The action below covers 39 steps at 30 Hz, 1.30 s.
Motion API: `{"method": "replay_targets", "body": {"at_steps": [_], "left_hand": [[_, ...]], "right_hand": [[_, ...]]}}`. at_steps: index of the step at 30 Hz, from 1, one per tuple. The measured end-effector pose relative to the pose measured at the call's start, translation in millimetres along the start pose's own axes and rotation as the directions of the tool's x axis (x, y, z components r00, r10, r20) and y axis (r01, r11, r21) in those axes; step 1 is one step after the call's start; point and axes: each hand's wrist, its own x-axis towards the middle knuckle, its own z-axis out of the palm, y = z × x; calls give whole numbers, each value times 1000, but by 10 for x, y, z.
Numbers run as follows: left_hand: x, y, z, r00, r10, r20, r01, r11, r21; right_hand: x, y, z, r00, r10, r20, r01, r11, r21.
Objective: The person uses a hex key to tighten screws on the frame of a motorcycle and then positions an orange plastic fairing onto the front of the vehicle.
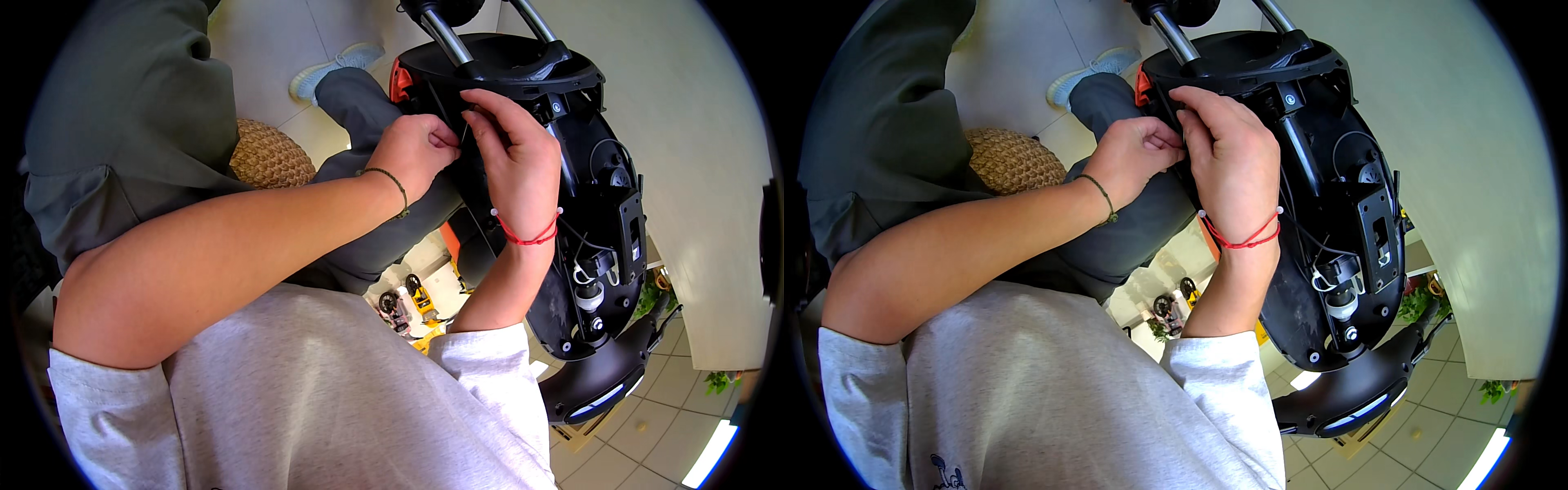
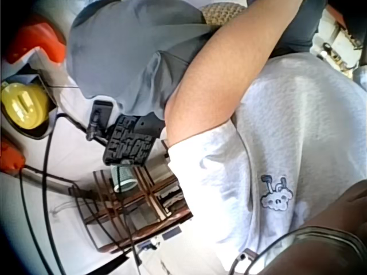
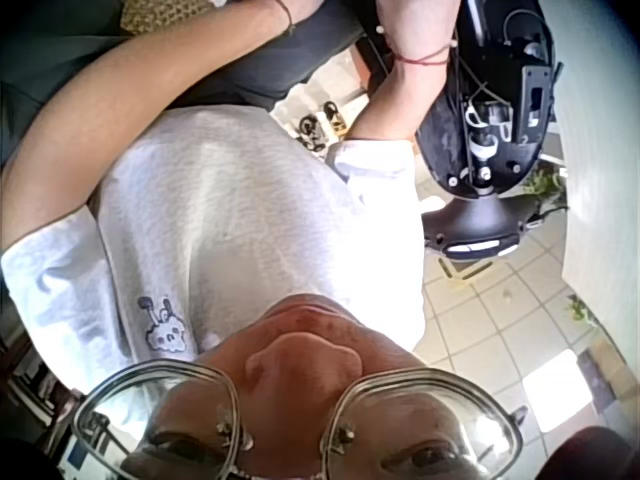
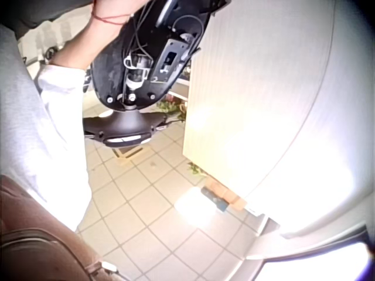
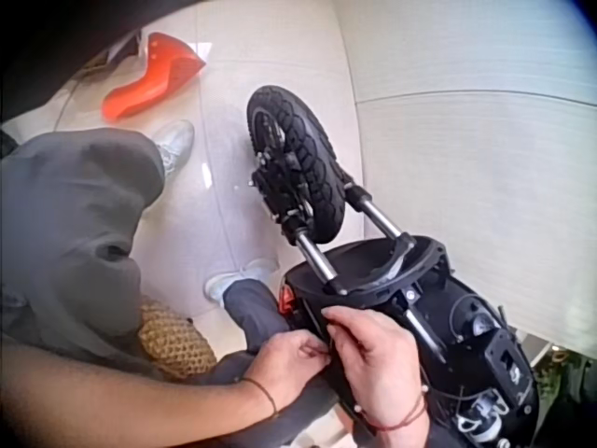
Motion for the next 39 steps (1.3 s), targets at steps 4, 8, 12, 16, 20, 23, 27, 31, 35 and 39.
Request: {"method": "replay_targets", "body": {"at_steps": [4,8,12,16,20,23,27,31,35,39], "left_hand": [[-4,0,-2,1000,-7,2,8,1000,-10],[17,-25,-27,1000,15,22,-15,1000,-5],[32,-19,-88,998,40,51,-39,999,-18],[58,-7,-134,994,65,90,-65,998,0],[82,-31,-134,991,73,111,-70,997,-34],[92,-19,-133,988,64,138,-64,998,-4],[28,60,-133,996,57,69,-56,998,-14],[21,142,-124,993,117,7,-118,992,45],[101,145,-150,991,130,31,-131,991,10],[105,193,-177,993,97,70,-100,994,53]], "right_hand": [[23,-1,38,999,-47,-2,46,996,-73],[37,-15,44,997,-82,-3,81,989,-127],[35,-6,83,994,-109,11,109,983,-146],[61,15,106,991,-132,36,136,980,-148],[69,37,96,997,-74,34,75,996,-38],[82,29,59,999,-22,49,23,1000,-15],[117,28,51,997,-30,73,36,996,-79],[120,-3,52,995,-25,98,35,995,-97],[132,-25,61,993,2,115,12,992,-127],[103,-46,74,995,-6,99,24,983,-183]]}}
